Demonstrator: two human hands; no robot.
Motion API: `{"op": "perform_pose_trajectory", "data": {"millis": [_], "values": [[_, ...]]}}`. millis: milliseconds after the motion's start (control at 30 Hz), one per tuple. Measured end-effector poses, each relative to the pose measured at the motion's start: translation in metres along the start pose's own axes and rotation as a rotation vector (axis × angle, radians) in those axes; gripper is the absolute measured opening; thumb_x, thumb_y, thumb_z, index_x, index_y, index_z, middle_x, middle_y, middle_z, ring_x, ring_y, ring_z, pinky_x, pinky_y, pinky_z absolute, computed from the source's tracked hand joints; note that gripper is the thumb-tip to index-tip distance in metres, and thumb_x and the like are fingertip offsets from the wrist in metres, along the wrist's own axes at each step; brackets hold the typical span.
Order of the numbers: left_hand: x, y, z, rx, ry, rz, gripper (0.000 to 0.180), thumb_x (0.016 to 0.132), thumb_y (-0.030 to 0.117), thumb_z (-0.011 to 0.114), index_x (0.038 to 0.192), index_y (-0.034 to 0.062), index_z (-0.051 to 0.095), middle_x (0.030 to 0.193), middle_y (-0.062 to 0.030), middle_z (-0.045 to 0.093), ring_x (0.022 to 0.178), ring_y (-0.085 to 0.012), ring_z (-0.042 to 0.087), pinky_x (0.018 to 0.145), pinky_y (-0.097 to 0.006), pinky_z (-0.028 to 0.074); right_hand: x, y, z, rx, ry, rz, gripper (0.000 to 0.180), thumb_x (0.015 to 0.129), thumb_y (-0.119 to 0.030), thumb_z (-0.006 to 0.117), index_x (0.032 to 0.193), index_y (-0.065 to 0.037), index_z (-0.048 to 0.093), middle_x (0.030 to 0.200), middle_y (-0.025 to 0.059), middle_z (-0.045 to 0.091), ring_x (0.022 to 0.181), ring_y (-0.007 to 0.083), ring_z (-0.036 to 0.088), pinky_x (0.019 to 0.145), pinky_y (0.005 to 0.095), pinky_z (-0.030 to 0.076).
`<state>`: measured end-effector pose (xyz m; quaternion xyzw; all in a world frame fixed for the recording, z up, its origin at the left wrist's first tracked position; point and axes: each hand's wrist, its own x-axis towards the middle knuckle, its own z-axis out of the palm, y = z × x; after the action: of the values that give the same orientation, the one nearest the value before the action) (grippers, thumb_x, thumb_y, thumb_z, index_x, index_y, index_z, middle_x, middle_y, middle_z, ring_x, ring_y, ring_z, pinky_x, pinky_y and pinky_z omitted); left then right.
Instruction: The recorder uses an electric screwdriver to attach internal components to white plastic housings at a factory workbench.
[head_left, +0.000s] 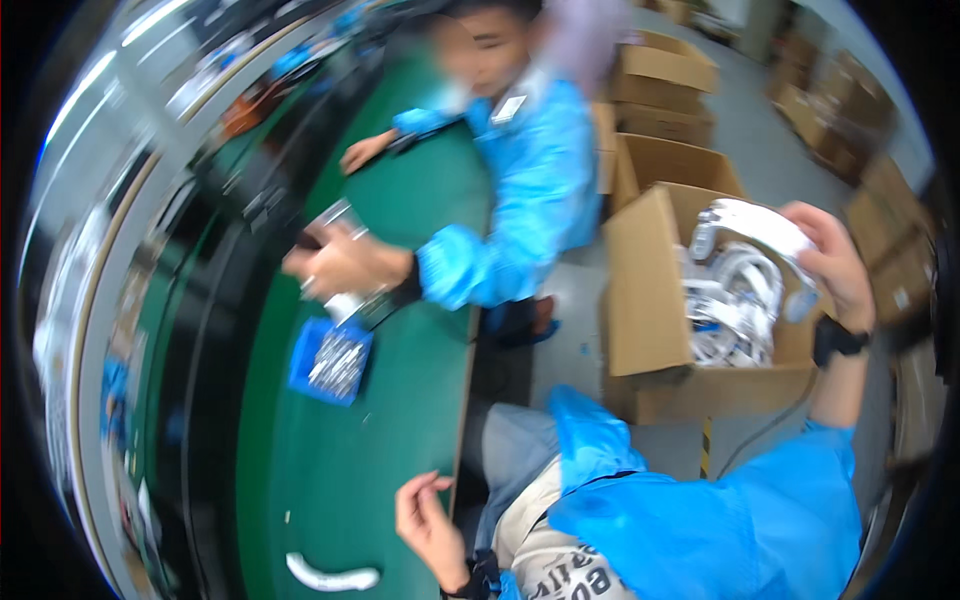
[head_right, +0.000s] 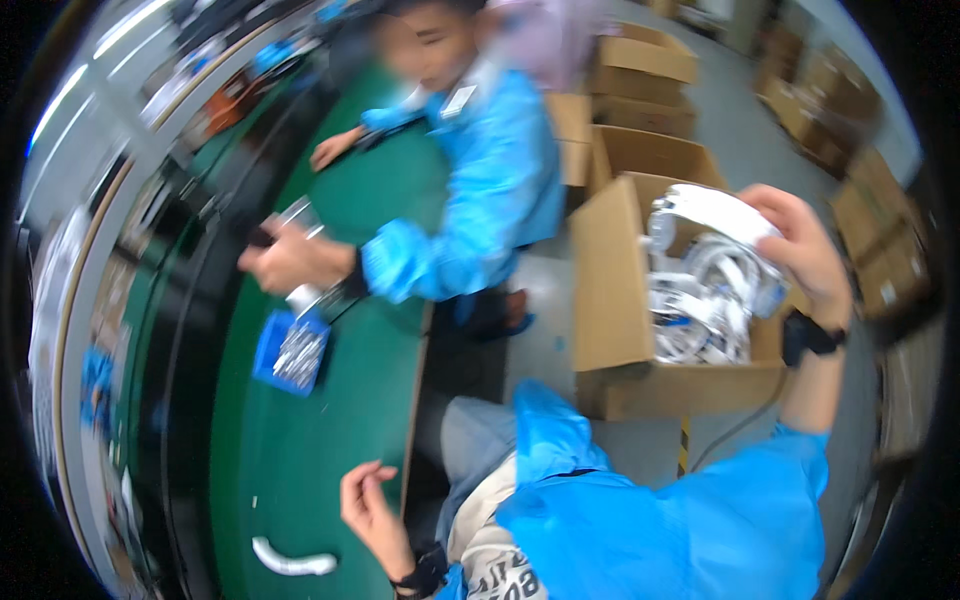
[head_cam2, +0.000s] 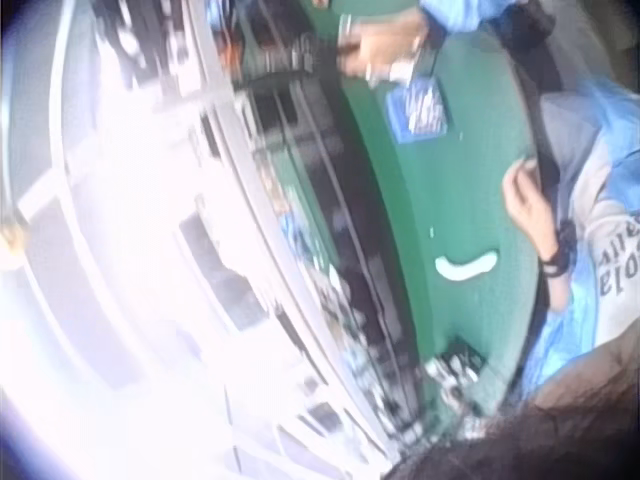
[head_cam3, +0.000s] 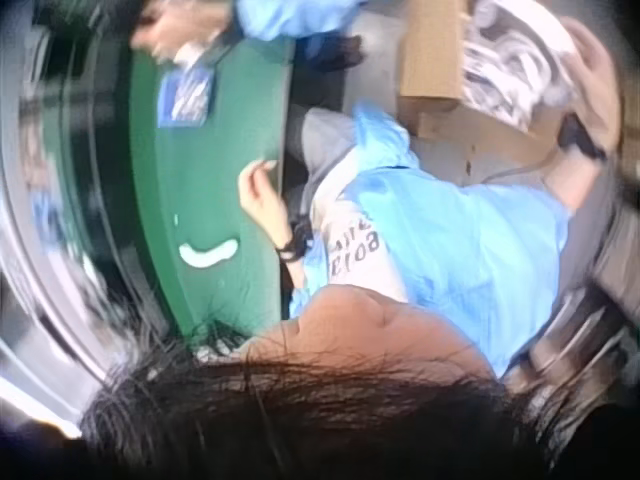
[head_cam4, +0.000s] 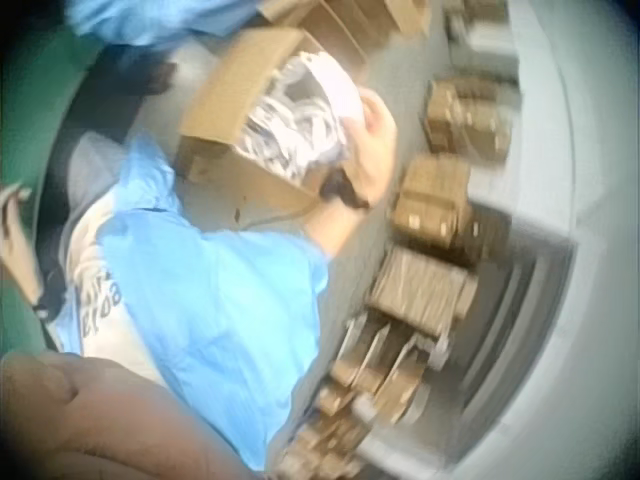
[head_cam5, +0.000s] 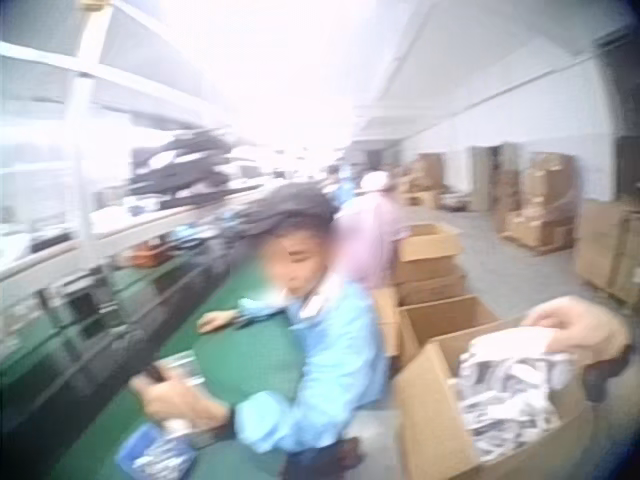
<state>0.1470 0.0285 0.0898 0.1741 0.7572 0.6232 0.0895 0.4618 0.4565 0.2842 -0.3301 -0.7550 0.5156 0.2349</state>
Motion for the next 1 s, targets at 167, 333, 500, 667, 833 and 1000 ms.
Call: {"op": "perform_pose_trajectory", "data": {"millis": [167, 333, 500, 667, 833, 1000], "values": [[-0.001, 0.014, 0.005, -0.172, -0.171, 0.045, 0.019, 0.104, -0.002, 0.055, 0.118, -0.0029, 0.068, 0.103, -0.0131, 0.075, 0.099, -0.0196, 0.07, 0.095, -0.034, 0.053, 0.005, -0.014, 0.079, 0.153, -0.043, -0.353, 0.075, 0.076, -0.057, 0.092, 0.111, -0.001, 0.055, 0.082, 0.0006, 0.068, 0.057, 0.0007, 0.057, 0.05, 0.0143, 0.042], [-0.011, 0.038, -0.015, -0.443, -0.22, 0.12, 0.038, 0.107, 0.009, 0.054, 0.143, -0.0047, 0.052, 0.129, -0.0213, 0.07, 0.125, -0.0273, 0.065, 0.111, -0.042, 0.047, 0.031, -0.03, 0.269, 0.64, -0.699, -0.216, 0.067, 0.081, -0.02, 0.091, 0.134, 0.003, 0.056, 0.118, 0.0105, 0.072, 0.109, 0.0168, 0.07, 0.094, 0.0325, 0.055], [0.005, 0.059, -0.023, -0.786, -0.054, 0.011, 0.075, 0.11, 0.047, 0.052, 0.159, -0.0057, 0.03, 0.146, -0.028, 0.057, 0.137, -0.0337, 0.057, 0.119, -0.044, 0.04, 0.006, -0.034, 0.399, 0.397, -0.921, -0.589, 0.04, 0.096, -0.011, 0.079, 0.13, 0.001, 0.062, 0.128, 0.0133, 0.069, 0.122, 0.0215, 0.065, 0.103, 0.0379, 0.052], [0.012, 0.062, -0.047, -0.791, 0.315, -0.053, 0.038, 0.114, 0.029, 0.042, 0.137, -0.0012, 0.047, 0.095, -0.0145, 0.062, 0.083, -0.0261, 0.063, 0.081, -0.044, 0.053, 0.094, -0.046, 0.446, 0.337, -0.263, -0.679, 0.052, 0.098, -0.015, 0.072, 0.142, 0.004, 0.053, 0.128, 0.0203, 0.065, 0.119, 0.0363, 0.065, 0.106, 0.0448, 0.049], [0.016, 0.052, -0.058, -0.887, 0.162, -0.003, 0.04, 0.112, 0.029, 0.038, 0.136, -0.0017, 0.048, 0.079, -0.0113, 0.056, 0.064, -0.0213, 0.056, 0.067, -0.039, 0.05, 0.208, -0.077, 0.474, 0.328, -0.27, -0.545, 0.049, 0.098, -0.015, 0.074, 0.135, 0.002, 0.046, 0.096, 0.0103, 0.065, 0.072, 0.0182, 0.067, 0.072, 0.0359, 0.052], [0.02, 0.048, -0.064, -0.878, 0.183, 0.007, 0.039, 0.112, 0.026, 0.039, 0.137, -0.0029, 0.045, 0.079, -0.0141, 0.058, 0.064, -0.0228, 0.057, 0.065, -0.039, 0.051, 0.169, -0.124, 0.447, 0.752, -0.339, -0.634, 0.016, 0.104, -0.011, 0.07, 0.109, 0.002, 0.062, 0.073, 0.0005, 0.061, 0.054, 0.0054, 0.052, 0.046, 0.0262, 0.042]]}}
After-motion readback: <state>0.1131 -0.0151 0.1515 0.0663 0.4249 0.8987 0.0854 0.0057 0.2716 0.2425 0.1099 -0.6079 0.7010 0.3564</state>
